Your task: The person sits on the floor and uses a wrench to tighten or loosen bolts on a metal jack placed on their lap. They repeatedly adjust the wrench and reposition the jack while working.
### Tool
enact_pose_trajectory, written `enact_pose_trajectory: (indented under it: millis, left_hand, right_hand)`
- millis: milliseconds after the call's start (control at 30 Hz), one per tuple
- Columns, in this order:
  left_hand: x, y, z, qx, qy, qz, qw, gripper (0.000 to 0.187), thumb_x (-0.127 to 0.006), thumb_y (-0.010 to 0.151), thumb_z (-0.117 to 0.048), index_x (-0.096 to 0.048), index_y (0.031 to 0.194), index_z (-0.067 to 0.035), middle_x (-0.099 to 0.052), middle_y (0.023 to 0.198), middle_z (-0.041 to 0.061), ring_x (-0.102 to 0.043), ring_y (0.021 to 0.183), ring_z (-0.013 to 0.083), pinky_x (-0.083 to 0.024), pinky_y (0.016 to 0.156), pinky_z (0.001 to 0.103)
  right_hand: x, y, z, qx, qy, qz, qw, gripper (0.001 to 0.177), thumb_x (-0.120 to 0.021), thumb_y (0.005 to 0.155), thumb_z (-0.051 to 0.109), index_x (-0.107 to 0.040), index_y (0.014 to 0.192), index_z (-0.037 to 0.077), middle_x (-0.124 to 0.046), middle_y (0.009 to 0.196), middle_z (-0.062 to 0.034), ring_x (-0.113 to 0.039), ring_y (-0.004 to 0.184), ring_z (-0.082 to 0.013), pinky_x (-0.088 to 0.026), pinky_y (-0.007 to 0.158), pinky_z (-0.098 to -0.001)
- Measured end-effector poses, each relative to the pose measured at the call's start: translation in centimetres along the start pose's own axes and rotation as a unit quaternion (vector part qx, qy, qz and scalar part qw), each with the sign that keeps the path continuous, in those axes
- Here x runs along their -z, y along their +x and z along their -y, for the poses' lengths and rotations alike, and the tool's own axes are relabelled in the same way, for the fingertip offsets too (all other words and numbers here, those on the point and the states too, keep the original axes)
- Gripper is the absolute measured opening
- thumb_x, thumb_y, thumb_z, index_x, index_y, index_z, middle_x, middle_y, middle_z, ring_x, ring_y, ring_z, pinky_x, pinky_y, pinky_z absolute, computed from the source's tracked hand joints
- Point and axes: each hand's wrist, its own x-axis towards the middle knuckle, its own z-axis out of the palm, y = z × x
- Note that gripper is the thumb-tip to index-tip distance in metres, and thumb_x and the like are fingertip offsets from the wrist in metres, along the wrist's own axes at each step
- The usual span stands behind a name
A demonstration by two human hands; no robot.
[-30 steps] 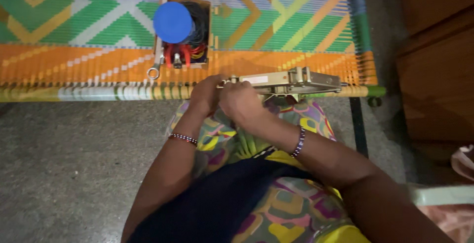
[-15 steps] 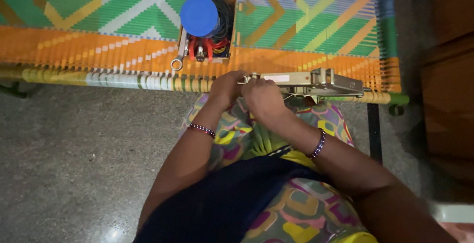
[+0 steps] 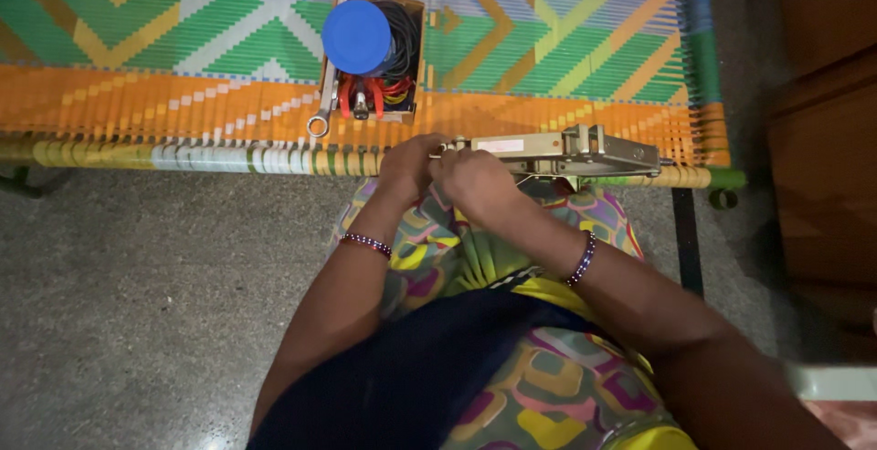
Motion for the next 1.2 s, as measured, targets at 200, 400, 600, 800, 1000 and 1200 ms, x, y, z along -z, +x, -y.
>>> enact_pose_trajectory:
  millis: [200, 400, 600, 800, 1000, 1200]
  left_hand:
    - [-1.6, 0.0, 1.8, -0.04, -0.063, -0.05, 0.996, 0.041, -0.072, 0.082, -0.016, -0.073, 0.122, -0.017, -0.076, 0.115, 0.009, -0.074, 0.101, 0.0253, -0.057, 0.086, 0.035]
    - [0.3, -1.0, -0.1, -0.035, -0.07, -0.045, 0.996, 0.048, -0.074, 0.079, -0.004, -0.072, 0.125, -0.018, -0.073, 0.118, 0.012, -0.072, 0.105, 0.0286, -0.056, 0.088, 0.037]
    - [2.0, -1.5, -1.9, -0.04, -0.035, -0.037, 0.998, 0.043, -0.079, 0.082, -0.017, -0.07, 0.124, -0.018, -0.072, 0.12, 0.009, -0.069, 0.108, 0.0302, -0.053, 0.094, 0.041]
    - [1.6, -1.4, -1.8, -0.059, -0.027, -0.056, 0.996, 0.043, -0.081, 0.081, -0.018, -0.071, 0.123, -0.021, -0.073, 0.12, 0.009, -0.068, 0.109, 0.0317, -0.054, 0.092, 0.042]
    - [1.8, -1.6, -2.0, -0.001, -0.1, -0.011, 0.995, 0.045, -0.077, 0.083, -0.013, -0.069, 0.127, -0.022, -0.072, 0.119, 0.008, -0.073, 0.094, 0.0284, -0.057, 0.084, 0.04]
    - [2.0, -1.7, -2.0, -0.003, -0.069, -0.017, 0.997, 0.044, -0.081, 0.082, -0.018, -0.07, 0.124, -0.021, -0.075, 0.113, 0.009, -0.073, 0.095, 0.0282, -0.056, 0.084, 0.041]
  right_hand:
    - [1.0, -0.2, 0.3, 0.036, 0.028, 0.072, 0.996, 0.029, -0.067, 0.064, 0.02, -0.063, 0.09, 0.009, -0.065, 0.087, -0.0096, -0.069, 0.08, -0.0271, -0.056, 0.065, -0.0397]
    - [-0.6, -1.5, -0.8, 0.004, 0.056, -0.013, 0.998, 0.011, -0.065, 0.081, 0.017, -0.066, 0.089, 0.011, -0.068, 0.089, -0.0099, -0.07, 0.083, -0.0301, -0.056, 0.067, -0.0419]
    - [-5.3, -7.1, -6.4, -0.17, 0.27, -0.07, 0.945, 0.016, -0.066, 0.092, 0.01, -0.075, 0.105, 0.014, -0.077, 0.104, -0.0091, -0.074, 0.087, -0.0269, -0.058, 0.079, -0.0377]
    - [-8.7, -13.3, -4.8, -0.385, 0.634, -0.192, 0.643, 0.02, -0.07, 0.096, 0.008, -0.065, 0.114, 0.002, -0.076, 0.1, -0.0116, -0.074, 0.091, -0.0183, -0.062, 0.084, -0.0326]
    - [-4.0, -11.1, -4.2, -0.37, 0.719, -0.19, 0.557, 0.025, -0.066, 0.097, 0.002, -0.059, 0.121, 0.0, -0.071, 0.106, -0.0123, -0.074, 0.095, -0.0192, -0.062, 0.087, -0.0298]
    - [0.0, -5.9, -7.0, -0.371, 0.541, -0.201, 0.727, 0.034, -0.068, 0.092, 0.002, -0.054, 0.123, 0.005, -0.067, 0.11, -0.0052, -0.074, 0.091, -0.015, -0.056, 0.07, -0.0276]
